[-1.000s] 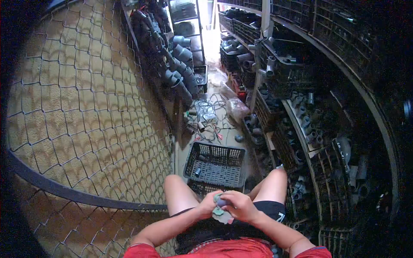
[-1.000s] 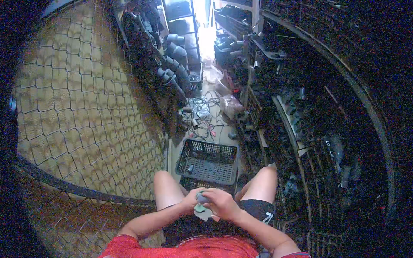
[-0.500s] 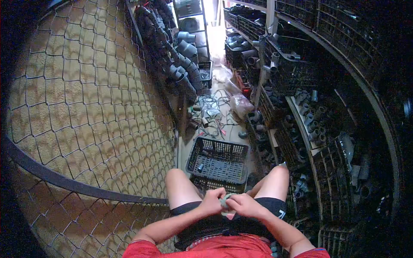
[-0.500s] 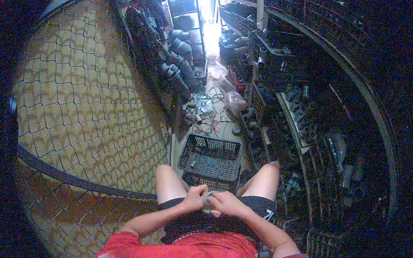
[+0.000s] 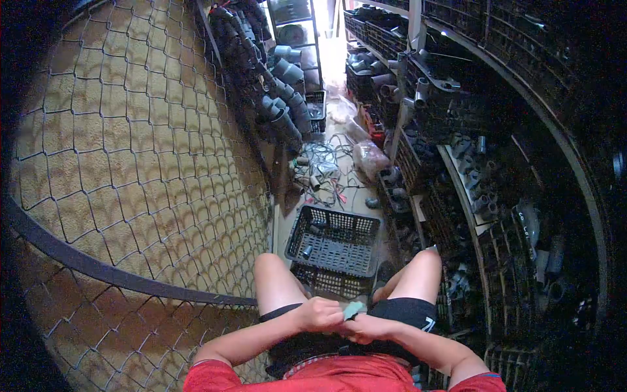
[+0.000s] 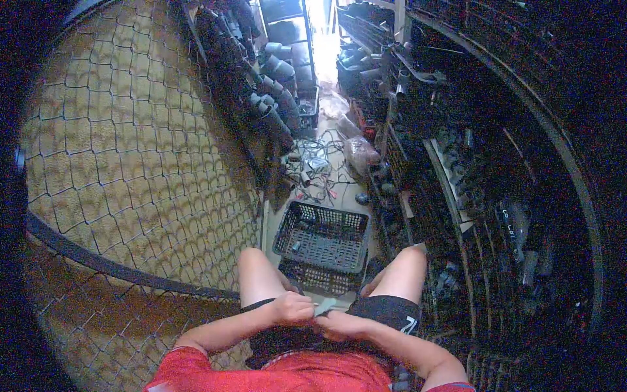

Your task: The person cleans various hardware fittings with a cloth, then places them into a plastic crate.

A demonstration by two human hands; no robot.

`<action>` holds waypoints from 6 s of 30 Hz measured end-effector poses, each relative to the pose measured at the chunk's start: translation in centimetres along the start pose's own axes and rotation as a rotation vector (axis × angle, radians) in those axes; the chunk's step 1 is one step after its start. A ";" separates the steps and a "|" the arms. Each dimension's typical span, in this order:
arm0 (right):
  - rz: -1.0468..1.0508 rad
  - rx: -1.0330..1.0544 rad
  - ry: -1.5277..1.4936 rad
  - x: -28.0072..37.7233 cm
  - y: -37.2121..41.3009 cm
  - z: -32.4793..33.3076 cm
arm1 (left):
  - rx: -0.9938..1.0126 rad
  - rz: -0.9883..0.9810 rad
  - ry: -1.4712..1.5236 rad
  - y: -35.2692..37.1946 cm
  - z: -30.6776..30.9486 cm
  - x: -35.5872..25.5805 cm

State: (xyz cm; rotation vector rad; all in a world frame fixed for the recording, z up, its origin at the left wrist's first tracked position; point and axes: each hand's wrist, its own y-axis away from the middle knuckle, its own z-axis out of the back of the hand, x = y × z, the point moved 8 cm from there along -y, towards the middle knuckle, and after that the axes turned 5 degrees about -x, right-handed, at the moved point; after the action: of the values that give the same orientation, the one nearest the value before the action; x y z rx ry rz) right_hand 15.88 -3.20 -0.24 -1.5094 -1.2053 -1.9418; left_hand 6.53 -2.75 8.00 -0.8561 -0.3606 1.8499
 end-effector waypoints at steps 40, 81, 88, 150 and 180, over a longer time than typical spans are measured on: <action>0.543 -0.315 -0.245 8.7 1.3 7.3 | 0.082 0.831 0.767 -0.5 -0.7 4.8; 0.661 -1.299 0.784 24.2 7.8 31.6 | -0.533 1.390 1.295 10.6 -9.8 21.3; 0.049 -1.622 0.976 24.8 11.8 45.0 | -0.801 1.515 0.938 12.9 -10.1 24.6; -0.037 -0.456 0.368 -5.4 -14.8 18.6 | 0.210 1.737 -0.112 23.4 -9.6 44.7; -0.184 -0.796 -0.019 -10.5 -16.9 22.4 | 0.158 0.937 0.479 -1.1 -8.0 28.8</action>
State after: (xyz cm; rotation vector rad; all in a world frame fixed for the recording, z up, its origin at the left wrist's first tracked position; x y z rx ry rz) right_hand 19.79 22.31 -15.42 -1.8058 -0.5910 -2.7294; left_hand 6.39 22.31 -8.26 -1.4593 0.5842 2.3466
